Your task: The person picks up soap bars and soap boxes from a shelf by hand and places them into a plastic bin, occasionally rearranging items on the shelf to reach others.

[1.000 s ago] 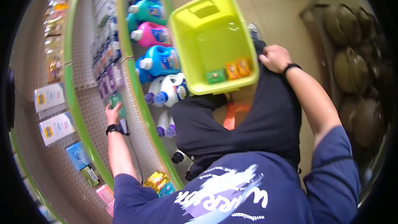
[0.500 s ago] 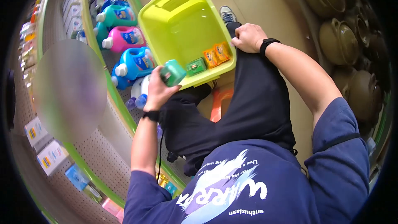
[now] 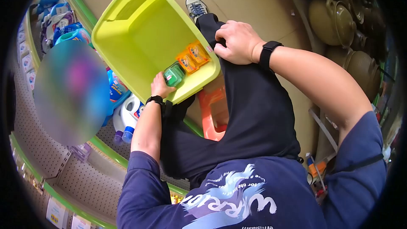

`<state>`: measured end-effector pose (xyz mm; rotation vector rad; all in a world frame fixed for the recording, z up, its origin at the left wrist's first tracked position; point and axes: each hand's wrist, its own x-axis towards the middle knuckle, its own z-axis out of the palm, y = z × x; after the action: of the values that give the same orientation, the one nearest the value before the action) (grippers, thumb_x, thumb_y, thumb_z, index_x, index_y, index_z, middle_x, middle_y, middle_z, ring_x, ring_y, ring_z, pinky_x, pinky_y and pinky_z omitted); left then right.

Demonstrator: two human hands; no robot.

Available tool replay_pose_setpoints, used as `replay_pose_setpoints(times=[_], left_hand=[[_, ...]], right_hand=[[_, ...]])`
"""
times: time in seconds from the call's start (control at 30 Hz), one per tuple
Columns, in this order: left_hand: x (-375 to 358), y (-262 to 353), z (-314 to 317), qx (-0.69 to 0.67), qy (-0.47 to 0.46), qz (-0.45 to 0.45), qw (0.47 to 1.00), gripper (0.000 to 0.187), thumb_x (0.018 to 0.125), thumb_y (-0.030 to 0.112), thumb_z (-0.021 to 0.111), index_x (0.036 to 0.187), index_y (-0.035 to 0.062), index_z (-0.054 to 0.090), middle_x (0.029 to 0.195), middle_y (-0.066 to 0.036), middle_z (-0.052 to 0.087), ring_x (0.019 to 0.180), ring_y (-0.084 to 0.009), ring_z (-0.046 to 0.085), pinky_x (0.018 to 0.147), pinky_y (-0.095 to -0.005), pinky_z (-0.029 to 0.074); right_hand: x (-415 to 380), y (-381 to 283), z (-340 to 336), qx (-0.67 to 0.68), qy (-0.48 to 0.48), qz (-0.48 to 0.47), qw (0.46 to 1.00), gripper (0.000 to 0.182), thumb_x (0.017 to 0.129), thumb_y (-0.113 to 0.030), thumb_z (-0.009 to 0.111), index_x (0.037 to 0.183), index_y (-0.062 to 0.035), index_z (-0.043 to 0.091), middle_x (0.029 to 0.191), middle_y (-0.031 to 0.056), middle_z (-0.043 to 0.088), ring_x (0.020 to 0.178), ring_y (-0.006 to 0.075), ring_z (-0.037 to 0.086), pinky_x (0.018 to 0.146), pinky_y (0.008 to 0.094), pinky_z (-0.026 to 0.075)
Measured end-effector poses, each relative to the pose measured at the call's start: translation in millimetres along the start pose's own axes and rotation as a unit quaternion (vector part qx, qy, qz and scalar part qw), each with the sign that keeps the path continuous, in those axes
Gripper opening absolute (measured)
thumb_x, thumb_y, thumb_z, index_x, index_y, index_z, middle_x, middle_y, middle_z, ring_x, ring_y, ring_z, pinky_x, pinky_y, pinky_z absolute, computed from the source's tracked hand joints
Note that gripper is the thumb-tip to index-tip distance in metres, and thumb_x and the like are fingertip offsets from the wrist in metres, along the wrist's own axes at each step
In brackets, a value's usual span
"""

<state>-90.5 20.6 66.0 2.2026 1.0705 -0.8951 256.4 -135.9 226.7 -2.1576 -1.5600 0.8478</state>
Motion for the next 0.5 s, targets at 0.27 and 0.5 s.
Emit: replay_pose_setpoints(times=[0.27,0.5], left_hand=[[11.7,-11.2,7.4,-0.124,-0.027,0.033,0.991,0.097,0.054,0.023,0.091,0.139,0.0093,0.046,0.139,-0.021,0.045,0.130,-0.0401,0.039,0.111,-0.0448,0.035],[2.6,-18.3,25.2,-0.140,0.008,0.023,0.990,0.090,0.065,0.016,0.085,0.144,0.0100,0.041,0.144,-0.022,0.041,0.134,-0.0390,0.038,0.113,-0.0435,0.035]], right_hand=[[3.4,0.0,-5.3,0.010,-0.010,-0.008,1.000,0.024,0.078,-0.024,0.058,0.085,-0.0037,0.068,0.087,0.0108,0.067,0.092,0.0301,0.060,0.082,0.0407,0.051],[0.7,-4.4,-3.4,-0.007,-0.004,-0.011,1.000,0.025,0.078,-0.025,0.058,0.085,-0.0037,0.068,0.088,0.0117,0.068,0.093,0.0304,0.061,0.083,0.0408,0.050]])
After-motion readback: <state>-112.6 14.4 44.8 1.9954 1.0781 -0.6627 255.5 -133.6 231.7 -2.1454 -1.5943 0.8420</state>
